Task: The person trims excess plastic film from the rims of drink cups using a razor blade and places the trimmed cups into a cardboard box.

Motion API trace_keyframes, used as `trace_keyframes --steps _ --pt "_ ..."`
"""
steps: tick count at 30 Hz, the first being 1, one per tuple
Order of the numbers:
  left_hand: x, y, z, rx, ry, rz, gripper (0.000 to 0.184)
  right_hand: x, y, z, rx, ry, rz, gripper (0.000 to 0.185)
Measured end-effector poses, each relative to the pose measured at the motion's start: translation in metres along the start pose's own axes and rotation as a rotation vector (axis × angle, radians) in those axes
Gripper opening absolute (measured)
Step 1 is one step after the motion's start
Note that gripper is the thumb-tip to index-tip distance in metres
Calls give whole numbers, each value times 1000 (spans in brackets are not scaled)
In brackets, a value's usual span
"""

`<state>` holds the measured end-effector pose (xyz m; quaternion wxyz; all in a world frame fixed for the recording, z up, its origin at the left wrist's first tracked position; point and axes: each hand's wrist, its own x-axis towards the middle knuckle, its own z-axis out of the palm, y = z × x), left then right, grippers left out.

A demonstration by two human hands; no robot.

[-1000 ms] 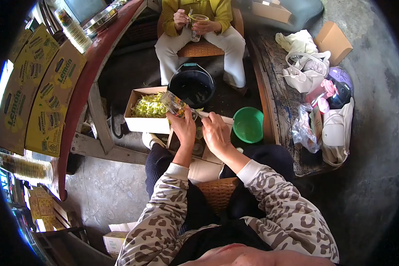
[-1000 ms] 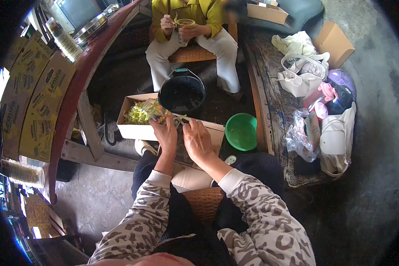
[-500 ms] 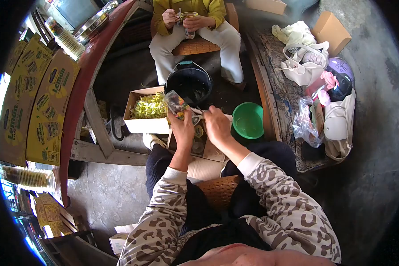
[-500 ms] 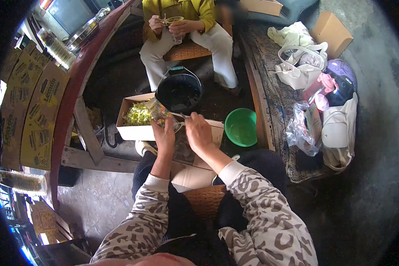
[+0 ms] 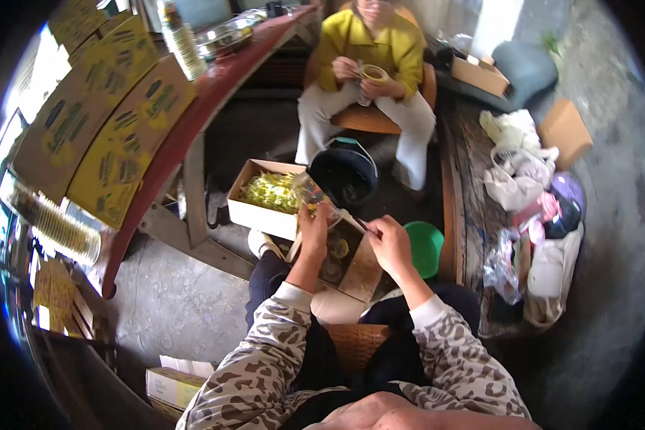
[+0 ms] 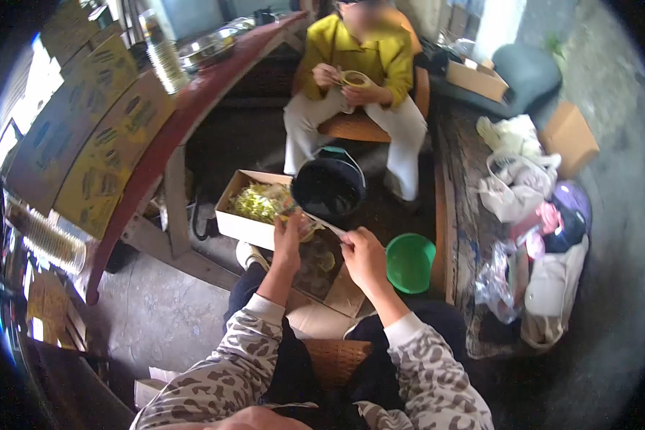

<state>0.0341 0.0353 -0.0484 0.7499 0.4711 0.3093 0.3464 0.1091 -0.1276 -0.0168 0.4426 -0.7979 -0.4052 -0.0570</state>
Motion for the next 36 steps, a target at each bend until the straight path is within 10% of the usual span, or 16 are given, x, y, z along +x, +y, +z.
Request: trace_keyframes --steps 36 --pt "-24 9 10 -325 -127 -164 47 7 -13 -40 94 62 -19 12"
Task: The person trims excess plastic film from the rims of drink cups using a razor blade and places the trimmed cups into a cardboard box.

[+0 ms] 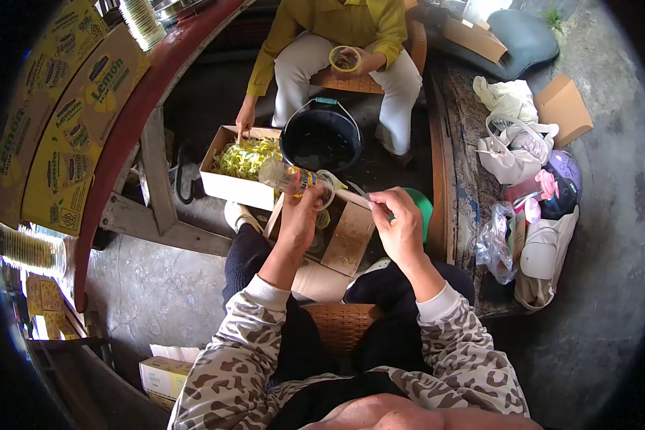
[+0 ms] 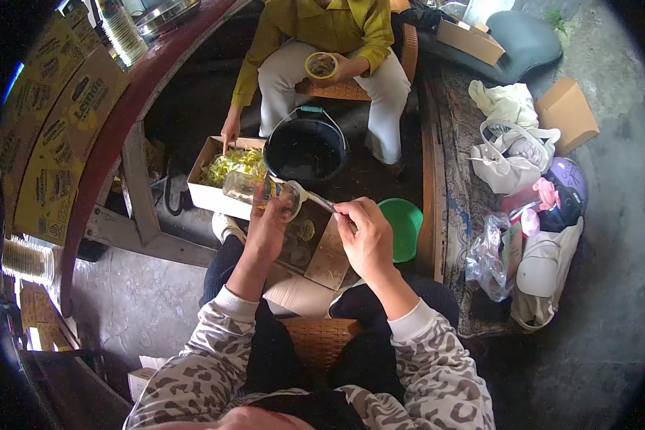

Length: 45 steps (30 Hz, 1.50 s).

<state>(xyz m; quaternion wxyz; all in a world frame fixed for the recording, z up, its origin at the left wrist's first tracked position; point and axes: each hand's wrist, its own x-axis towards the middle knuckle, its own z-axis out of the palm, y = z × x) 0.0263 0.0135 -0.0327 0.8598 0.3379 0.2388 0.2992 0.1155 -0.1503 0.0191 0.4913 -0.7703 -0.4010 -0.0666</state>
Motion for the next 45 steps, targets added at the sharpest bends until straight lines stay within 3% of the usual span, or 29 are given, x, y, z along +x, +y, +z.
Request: trace_keyframes --steps 5,29,35,40,45 --pt "-3 -4 4 220 0 116 24 -5 -2 8 -87 7 -81 13" --pt "-10 -15 8 97 4 -8 15 -15 1 28 -273 -19 -230 24" --pt "-16 -14 16 65 39 -50 23 -13 -4 35 -288 42 -258 24" --pt "-16 -32 10 33 -39 -62 18 -11 2 38 -289 -7 -134 21" --pt "-16 -22 13 87 -38 -81 22 -4 15 35 -105 109 19 12"
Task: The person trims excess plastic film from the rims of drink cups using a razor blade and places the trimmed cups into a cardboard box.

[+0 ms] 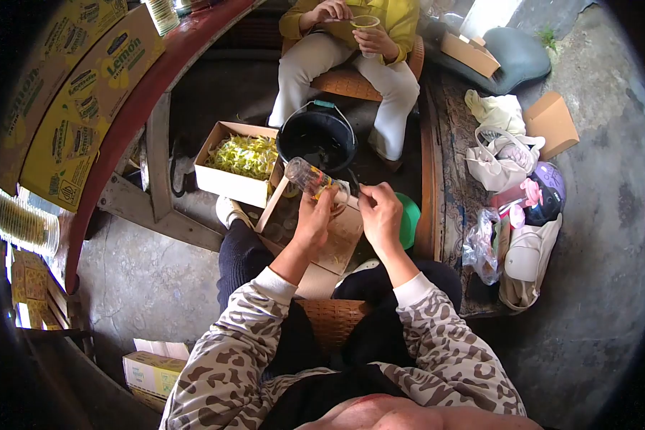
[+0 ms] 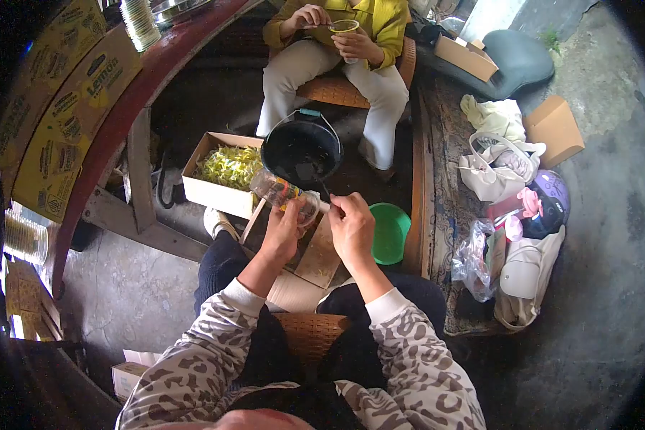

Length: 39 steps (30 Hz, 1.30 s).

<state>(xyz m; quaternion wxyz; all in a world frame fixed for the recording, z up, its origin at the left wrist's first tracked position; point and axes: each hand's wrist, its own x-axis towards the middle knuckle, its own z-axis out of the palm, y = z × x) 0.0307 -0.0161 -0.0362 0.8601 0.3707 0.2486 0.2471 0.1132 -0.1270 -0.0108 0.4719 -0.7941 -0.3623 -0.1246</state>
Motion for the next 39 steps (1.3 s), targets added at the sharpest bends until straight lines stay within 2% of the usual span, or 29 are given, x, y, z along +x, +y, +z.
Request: trace_keyframes --steps 3,9,11,17,21,23,29,32,36,39 --pt "-1 11 3 -20 61 45 22 -2 -8 -9 -7 -28 -38 13" --pt "8 11 -9 40 6 32 24 -5 -14 -12 -89 -70 -173 20" --pt "6 15 -6 48 -14 34 25 -3 -15 -11 -110 -56 -232 11" --pt "3 15 -4 27 -27 11 27 -2 -17 -11 -134 -40 -227 11" --pt "14 6 -16 4 -54 -59 36 -4 -19 -7 -133 -26 -208 12" --pt "20 -1 -24 0 -74 -68 40 -6 -17 -6 -181 -77 -195 20" --pt "13 -10 -15 85 -180 -136 41 -4 -1 0 -195 -100 -114 15" --pt "5 9 -4 48 -221 -43 43 -3 -1 2 -20 -80 22 9" --pt "1 17 -2 37 -224 41 37 -3 -1 -2 14 -88 52 6" --pt "1 17 0 164 -268 52 29 -4 -1 -5 13 -109 21 8"
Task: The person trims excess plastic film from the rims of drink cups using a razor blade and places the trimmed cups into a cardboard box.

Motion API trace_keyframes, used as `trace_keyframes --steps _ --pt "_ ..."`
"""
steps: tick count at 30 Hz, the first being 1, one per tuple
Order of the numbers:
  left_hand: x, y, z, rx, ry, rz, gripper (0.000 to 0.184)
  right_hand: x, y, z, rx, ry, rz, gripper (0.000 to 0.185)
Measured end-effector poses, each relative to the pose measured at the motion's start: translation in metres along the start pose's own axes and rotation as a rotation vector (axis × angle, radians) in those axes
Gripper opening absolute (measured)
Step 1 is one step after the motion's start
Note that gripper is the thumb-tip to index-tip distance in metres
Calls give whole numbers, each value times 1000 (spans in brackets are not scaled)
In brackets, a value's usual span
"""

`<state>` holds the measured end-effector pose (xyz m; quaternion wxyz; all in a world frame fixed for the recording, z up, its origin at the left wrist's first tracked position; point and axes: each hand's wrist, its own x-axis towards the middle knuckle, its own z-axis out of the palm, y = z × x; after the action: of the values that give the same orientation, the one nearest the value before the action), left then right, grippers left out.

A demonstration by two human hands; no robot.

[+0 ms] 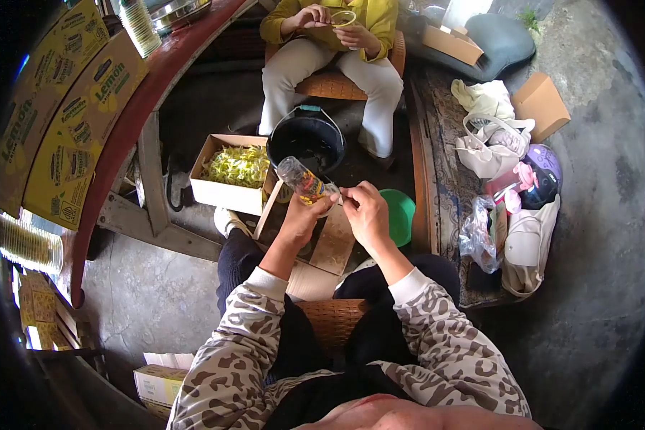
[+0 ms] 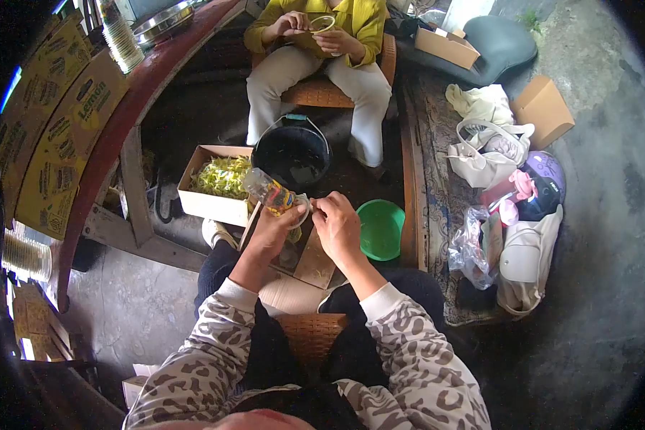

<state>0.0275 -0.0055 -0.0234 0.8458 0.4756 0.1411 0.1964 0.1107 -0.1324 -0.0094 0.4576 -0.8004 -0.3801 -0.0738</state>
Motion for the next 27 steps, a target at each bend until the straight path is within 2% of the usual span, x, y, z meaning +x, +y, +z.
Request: trace_keyframes --steps 3,5,11,17,27 --pt "3 -5 1 -17 48 27 25 2 -2 -2 -31 28 -43 10" --pt "5 -5 2 5 157 62 24 3 -4 -4 -43 57 -69 11" --pt "10 -8 -7 111 231 101 20 -2 -15 -9 -78 32 -169 17" --pt "12 -16 -10 97 192 108 18 -5 -17 -7 -199 38 -246 20" --pt "8 -17 0 103 180 116 10 -5 -11 -2 -213 36 -173 22"
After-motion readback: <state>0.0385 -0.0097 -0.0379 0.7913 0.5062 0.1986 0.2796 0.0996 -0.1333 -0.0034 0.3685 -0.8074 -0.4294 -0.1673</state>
